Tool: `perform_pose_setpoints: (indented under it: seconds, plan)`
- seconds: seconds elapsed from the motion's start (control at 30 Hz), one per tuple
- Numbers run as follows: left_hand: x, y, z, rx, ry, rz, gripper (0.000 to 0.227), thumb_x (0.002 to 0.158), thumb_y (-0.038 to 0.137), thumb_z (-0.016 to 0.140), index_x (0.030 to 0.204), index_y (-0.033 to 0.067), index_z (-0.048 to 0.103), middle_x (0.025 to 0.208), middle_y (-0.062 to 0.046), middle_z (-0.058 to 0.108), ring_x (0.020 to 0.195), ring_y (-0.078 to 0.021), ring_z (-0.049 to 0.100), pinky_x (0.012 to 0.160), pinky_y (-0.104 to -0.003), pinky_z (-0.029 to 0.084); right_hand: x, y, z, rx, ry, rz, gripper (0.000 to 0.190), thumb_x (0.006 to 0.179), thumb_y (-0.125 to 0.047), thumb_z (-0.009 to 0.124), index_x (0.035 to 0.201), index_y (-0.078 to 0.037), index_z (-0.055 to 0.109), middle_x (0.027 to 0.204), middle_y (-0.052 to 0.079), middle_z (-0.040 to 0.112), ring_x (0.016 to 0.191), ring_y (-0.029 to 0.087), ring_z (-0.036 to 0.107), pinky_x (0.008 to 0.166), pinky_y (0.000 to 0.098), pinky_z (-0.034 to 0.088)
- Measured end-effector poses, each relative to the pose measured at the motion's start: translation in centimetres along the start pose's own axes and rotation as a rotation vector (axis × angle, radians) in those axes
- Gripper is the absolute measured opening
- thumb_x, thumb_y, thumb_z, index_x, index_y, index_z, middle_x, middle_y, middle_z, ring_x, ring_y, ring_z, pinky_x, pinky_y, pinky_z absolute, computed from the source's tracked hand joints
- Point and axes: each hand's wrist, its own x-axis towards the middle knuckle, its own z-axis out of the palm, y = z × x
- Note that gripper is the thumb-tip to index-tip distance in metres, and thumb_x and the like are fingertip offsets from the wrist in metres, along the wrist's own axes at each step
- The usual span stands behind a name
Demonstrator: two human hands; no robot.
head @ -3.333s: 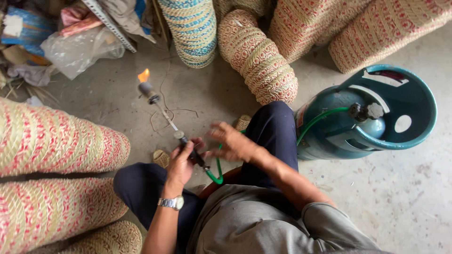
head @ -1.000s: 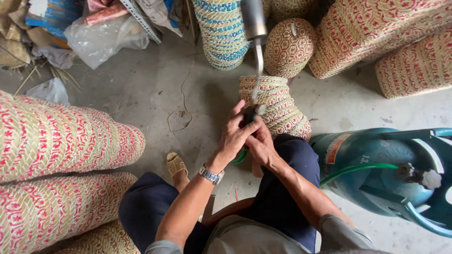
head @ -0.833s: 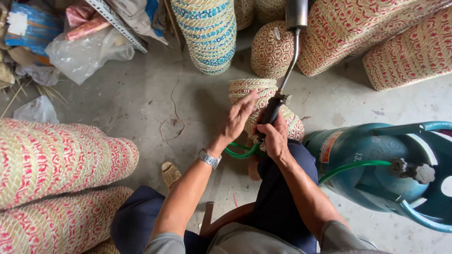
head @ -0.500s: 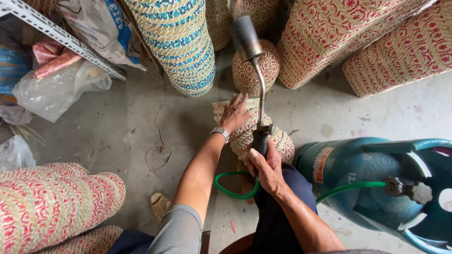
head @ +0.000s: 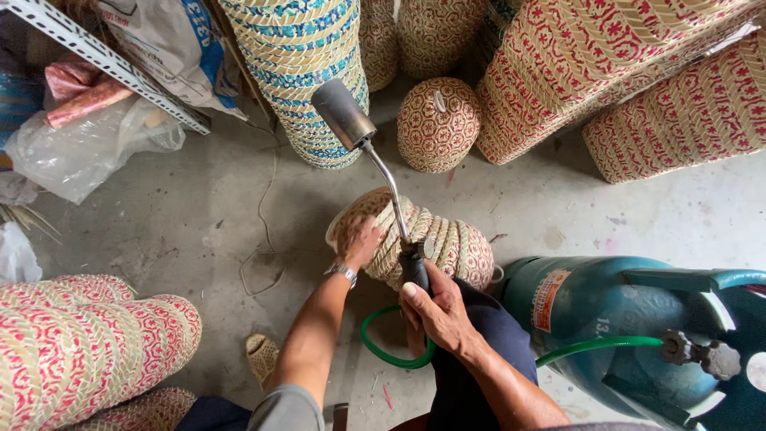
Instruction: The person sits on the floor and uses a blowtorch to apply heat to the surface of woven baskets. They pick up baskets from a stack, rotate them to treat different sides, and place them back down or into a small pile.
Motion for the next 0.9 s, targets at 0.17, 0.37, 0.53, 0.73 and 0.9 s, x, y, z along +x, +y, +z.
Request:
perform_pose_setpoints:
  seconds: [0.17,0.37,0.53,0.73,0.9]
  plan:
    - [-17.0,-7.2,2.6,-0.849,0.130,-0.226,0.048,0.099,0.040,0.059,0.124,-0.0009,0.064,0.116,-0.015,0.073,0.106,-0.0269,0.068,0.092,-0.039,0.052,0.1,0.1,-0.2,-0.133,-0.051,-0.007,0.028,0.102,-0.029,0.061,0.107,-0.002,0.057,0.063,0.001,0.055,0.051,0.008,0.050,0.047,0.0240,0.041]
    - [-29.1,-6.0,4.7,-1.572,0.328,-0.472,0.030,0.093,0.029,0.068,0.113,0.0065,0.066,0.105,-0.006,0.074,0.096,-0.0185,0.071,0.080,-0.038,0.060,-0.2,0.0,1.0,-0.212,-0.217,-0.027,0.023,0.098,-0.023,0.065,0.106,-0.002,0.059,0.069,0.001,0.061,0.056,0.010,0.058,0.052,0.0272,0.049]
    - [-27.1,-5.0,4.4,-1.583,0.551,-0.783,0.024,0.086,0.019,0.075,0.106,0.0059,0.070,0.095,-0.004,0.073,0.085,-0.0188,0.066,0.071,-0.037,0.055,0.1,0.0,2.9,-0.606,-0.240,0.183,0.027,0.092,-0.026,0.067,0.097,0.000,0.060,0.061,0.009,0.059,0.050,0.017,0.058,0.047,0.0335,0.045]
    - [-29.0,-3.4,4.3,-0.876,0.657,-0.745,0.031,0.090,0.020,0.079,0.079,-0.0071,0.068,0.072,-0.016,0.066,0.068,-0.0188,0.054,0.063,-0.040,0.045,0.3,3.3,3.4,-0.845,-0.396,0.000,0.028,0.091,-0.027,0.068,0.100,-0.001,0.063,0.067,0.009,0.065,0.059,0.018,0.066,0.054,0.0365,0.052]
    - [-32.2,-0.8,2.2,-1.005,0.933,-0.530,0.022,0.089,0.015,0.074,0.082,-0.0036,0.065,0.075,-0.008,0.062,0.073,-0.0152,0.054,0.067,-0.036,0.045,-0.4,5.8,3.1,-0.938,-0.395,-0.150,0.033,0.089,-0.029,0.075,0.104,0.000,0.065,0.068,0.012,0.064,0.062,0.020,0.061,0.057,0.0395,0.051]
